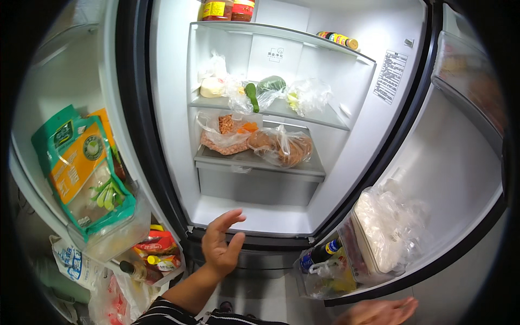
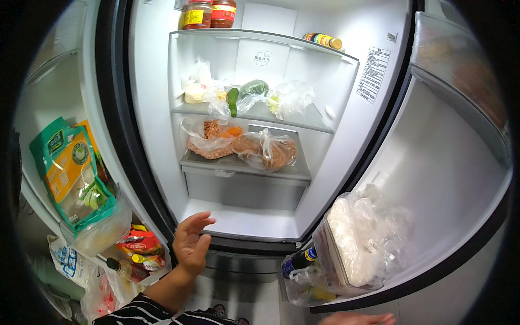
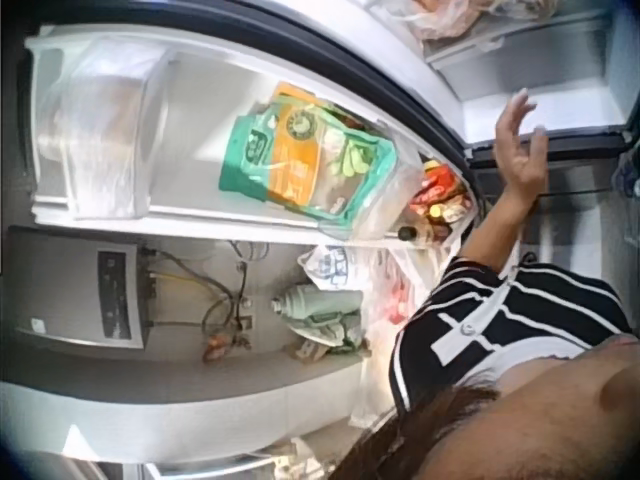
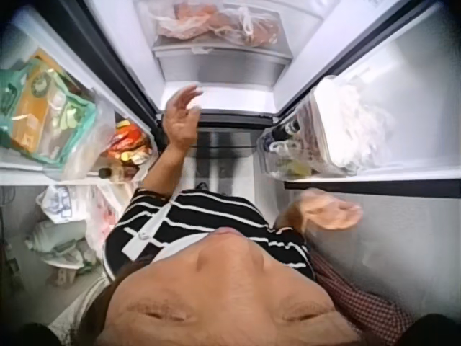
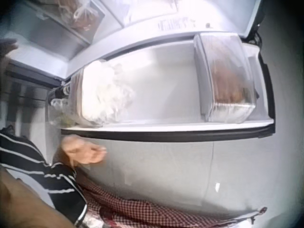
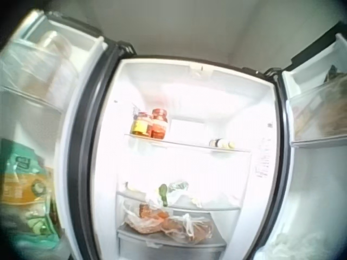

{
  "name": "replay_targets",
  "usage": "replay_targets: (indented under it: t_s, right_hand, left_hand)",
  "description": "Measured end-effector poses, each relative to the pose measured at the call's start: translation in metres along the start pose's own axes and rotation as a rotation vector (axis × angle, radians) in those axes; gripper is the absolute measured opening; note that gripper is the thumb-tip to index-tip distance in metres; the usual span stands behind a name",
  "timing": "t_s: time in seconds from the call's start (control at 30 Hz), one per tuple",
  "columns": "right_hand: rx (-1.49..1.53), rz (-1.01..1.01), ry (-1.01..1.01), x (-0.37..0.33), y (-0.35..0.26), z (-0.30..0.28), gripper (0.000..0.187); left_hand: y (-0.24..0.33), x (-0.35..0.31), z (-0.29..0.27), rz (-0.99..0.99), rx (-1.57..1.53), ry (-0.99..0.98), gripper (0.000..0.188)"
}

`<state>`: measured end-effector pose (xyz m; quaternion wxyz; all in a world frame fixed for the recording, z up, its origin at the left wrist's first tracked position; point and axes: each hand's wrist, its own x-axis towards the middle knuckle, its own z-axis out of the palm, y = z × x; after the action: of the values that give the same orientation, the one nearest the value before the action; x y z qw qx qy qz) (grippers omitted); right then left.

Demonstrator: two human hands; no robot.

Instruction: The person organizes food items by moving plastic bags and black boxes from a counter into a refrigerator, rearranging items on the shelves and in the door, and then wipes down the counter with a cloth.

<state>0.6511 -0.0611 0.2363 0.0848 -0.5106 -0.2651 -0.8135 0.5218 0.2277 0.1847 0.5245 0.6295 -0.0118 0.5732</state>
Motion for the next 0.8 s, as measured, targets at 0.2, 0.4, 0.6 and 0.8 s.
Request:
replay_targets:
  t_s: [0.2,0.4,0.6,0.8]
  right_hand:
    - [0.359,1.454,-0.125,-0.028,0.037,-0.015,0.051]
    - [0.500,1.325,-0.287,-0.025,0.028,-0.022,0.057]
    - [0.368,0.972,-0.448,-0.004,-0.012,-0.047,0.060]
    - [0.662,0.871,-0.316,-0.023,-0.028,-0.053,0.083]
  left_hand:
    - [0.065,-0.027,-0.070,0.576,0.611,-0.014,0.050]
    - [0.126,-0.038,-0.163,0.540,1.064,0.652,0.052]
    - [0.106,-0.052,-0.281,-0.005,0.817,0.869,0.057]
    - [0.108,-0.054,-0.244,0.083,0.832,0.812,0.052]
